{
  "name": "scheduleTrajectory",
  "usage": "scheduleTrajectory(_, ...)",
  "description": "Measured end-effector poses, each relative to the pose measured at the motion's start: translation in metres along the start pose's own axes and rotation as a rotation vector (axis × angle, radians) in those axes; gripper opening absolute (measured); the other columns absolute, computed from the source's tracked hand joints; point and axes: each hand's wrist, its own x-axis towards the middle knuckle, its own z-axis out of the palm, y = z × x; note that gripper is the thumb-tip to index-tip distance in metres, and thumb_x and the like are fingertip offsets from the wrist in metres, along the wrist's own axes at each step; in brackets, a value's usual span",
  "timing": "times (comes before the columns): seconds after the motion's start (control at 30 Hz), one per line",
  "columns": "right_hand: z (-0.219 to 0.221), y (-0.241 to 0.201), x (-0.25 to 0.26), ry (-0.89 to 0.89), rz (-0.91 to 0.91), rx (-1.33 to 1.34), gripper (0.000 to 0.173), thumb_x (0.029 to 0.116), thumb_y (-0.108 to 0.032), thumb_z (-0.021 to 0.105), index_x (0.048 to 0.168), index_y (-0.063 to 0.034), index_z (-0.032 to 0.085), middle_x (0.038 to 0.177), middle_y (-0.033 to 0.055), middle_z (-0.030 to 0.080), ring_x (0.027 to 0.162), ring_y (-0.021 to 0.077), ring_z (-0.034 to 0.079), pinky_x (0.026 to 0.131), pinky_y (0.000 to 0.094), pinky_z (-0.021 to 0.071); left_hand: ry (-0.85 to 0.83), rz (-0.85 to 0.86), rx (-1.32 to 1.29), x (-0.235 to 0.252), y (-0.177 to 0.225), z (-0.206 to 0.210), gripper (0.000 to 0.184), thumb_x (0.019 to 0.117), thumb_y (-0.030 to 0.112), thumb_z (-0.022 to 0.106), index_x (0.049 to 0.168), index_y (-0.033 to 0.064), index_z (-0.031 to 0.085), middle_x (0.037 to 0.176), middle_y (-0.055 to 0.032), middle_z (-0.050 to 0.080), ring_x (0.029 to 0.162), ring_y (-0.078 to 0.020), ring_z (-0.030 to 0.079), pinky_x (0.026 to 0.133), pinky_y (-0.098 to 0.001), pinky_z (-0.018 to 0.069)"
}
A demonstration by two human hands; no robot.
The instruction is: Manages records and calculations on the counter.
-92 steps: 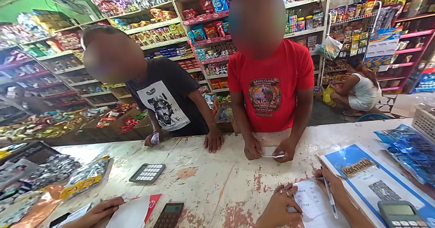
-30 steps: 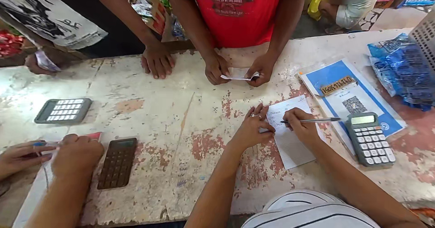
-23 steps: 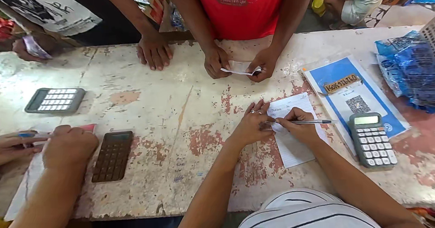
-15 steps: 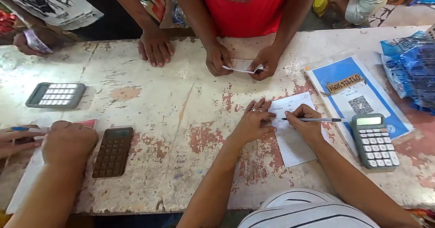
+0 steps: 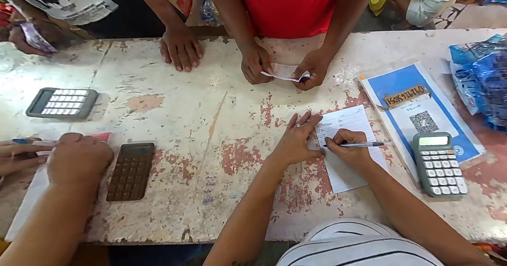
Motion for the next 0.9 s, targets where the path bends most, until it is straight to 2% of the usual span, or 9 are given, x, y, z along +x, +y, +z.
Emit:
scheduleTrajectory(0.07,0.0,-0.0024,0.0006,0.001,0.01,0.005,0.026,0.0869,-0.008,0.071,0.065,-0.0088,0.057,0.06,-0.0061,0.053,0.055,-0.0033,0.048,0.052,0.0133,0.0394,-0.006,-0.023,0.004,0.0009,0.0017,-0.0011,0.098,0.0787,0.035,0.088,0.156,0.0,0.038,0.15,-0.0137,0.055,0.154,-0.0279,0.03,0.127,-0.0542,0.0003)
scheduleTrajectory(0.17,0.0005,-0.0007,0.0005,0.005,0.01,-0.015,0.026,0.0868,-0.009,0.071,0.065,-0.0092,0.057,0.06,-0.0062,0.053,0.055,-0.0031,0.049,0.052,0.0136,0.0398,-0.017,-0.043,0.004,0.0019,0.0026,-0.0018,0.105,0.0784,0.035,0.088,0.159,-0.0002,0.031,0.156,-0.0128,0.048,0.155,-0.0253,0.027,0.127,-0.0524,-0.0012)
scheduleTrajectory(0.33,0.0001,0.0055,-0.0005,0.003,-0.016,-0.039,0.028,0.0865,-0.008,0.07,0.062,-0.0096,0.055,0.058,-0.0055,0.053,0.055,-0.0014,0.05,0.051,0.0155,0.0402,-0.028,-0.049,0.004,0.0018,0.0029,-0.0013,0.105,0.0795,0.037,0.087,0.159,-0.0005,0.029,0.157,-0.0125,0.048,0.155,-0.0242,0.026,0.127,-0.052,-0.0028)
scheduleTrajectory(0.47,-0.0018,-0.0027,0.0001,0.051,0.001,-0.005,0.024,0.0844,-0.006,0.07,0.064,-0.0093,0.057,0.062,-0.0062,0.056,0.058,-0.0031,0.052,0.053,0.0135,0.0429,-0.037,-0.056,-0.006,0.0023,0.0046,-0.0028,0.105,0.0796,0.038,0.087,0.159,-0.0009,0.029,0.157,-0.0121,0.047,0.156,-0.0237,0.024,0.127,-0.0515,-0.0038)
scheduleTrajectory(0.73,-0.0026,0.0016,0.0002,0.07,0.012,-0.068,0.027,0.0861,-0.005,0.066,0.062,-0.0098,0.055,0.059,-0.0054,0.053,0.055,-0.001,0.051,0.051,0.016,0.0412,-0.047,-0.076,-0.004,0.0033,0.0062,-0.0032,0.106,0.0784,0.036,0.088,0.16,0.0003,0.029,0.157,-0.0127,0.048,0.156,-0.0241,0.025,0.128,-0.0509,-0.0041)
scheduleTrajectory(0.9,-0.0014,0.0019,-0.0003,0.08,-0.005,-0.081,0.027,0.084,-0.004,0.065,0.061,-0.0095,0.053,0.058,-0.005,0.052,0.054,-0.001,0.05,0.05,0.0157,0.0404,-0.061,-0.078,0.003,0.0025,0.0065,-0.0038,0.107,0.0793,0.036,0.087,0.16,-0.0004,0.027,0.159,-0.0125,0.045,0.156,-0.0244,0.024,0.127,-0.0511,-0.0043)
